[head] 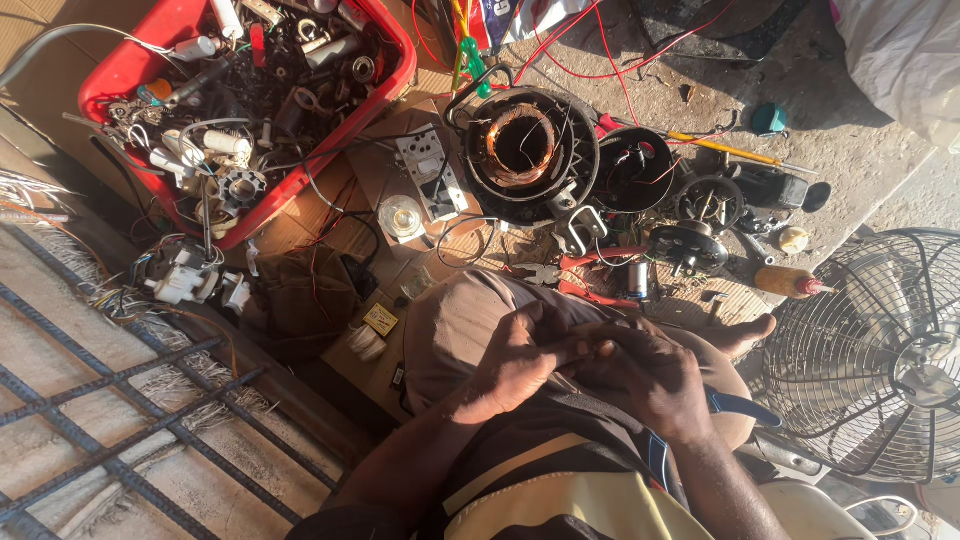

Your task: The person sits on the floor and works on a motor stator, using pliers to strip and adjust copper wires. They repeatedly strip insulation from wire ends and insert them into the stator slots, occasionally using a knife to assist with wire preparation.

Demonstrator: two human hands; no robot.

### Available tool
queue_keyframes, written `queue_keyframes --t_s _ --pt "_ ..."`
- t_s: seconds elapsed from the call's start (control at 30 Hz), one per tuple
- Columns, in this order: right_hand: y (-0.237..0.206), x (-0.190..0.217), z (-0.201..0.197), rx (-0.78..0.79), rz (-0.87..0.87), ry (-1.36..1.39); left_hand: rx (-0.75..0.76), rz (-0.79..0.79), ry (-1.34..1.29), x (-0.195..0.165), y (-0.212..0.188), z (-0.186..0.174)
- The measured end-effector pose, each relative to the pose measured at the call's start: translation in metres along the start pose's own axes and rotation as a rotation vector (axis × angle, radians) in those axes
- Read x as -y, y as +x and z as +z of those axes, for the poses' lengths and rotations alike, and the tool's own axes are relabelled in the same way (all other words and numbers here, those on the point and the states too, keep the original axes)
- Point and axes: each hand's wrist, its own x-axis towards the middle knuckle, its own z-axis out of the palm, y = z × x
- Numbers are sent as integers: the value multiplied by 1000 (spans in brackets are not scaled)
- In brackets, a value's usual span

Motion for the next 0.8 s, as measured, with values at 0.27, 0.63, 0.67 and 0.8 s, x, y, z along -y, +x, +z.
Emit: queue_keyframes --t_s 0.27,0.63,0.67,0.8 --pt "-19 -24 22 -87 798 886 -46 186 131 -22 -2 -16" --pt "-54 -70 20 -319 721 830 -552 280 -135 -153 113 -130" --pt "-56 -69 18 -297 732 753 -535 304 -52 -159 120 -128" --pt "-57 -62 14 -225 753 494 -435 349 49 -175 149 -115"
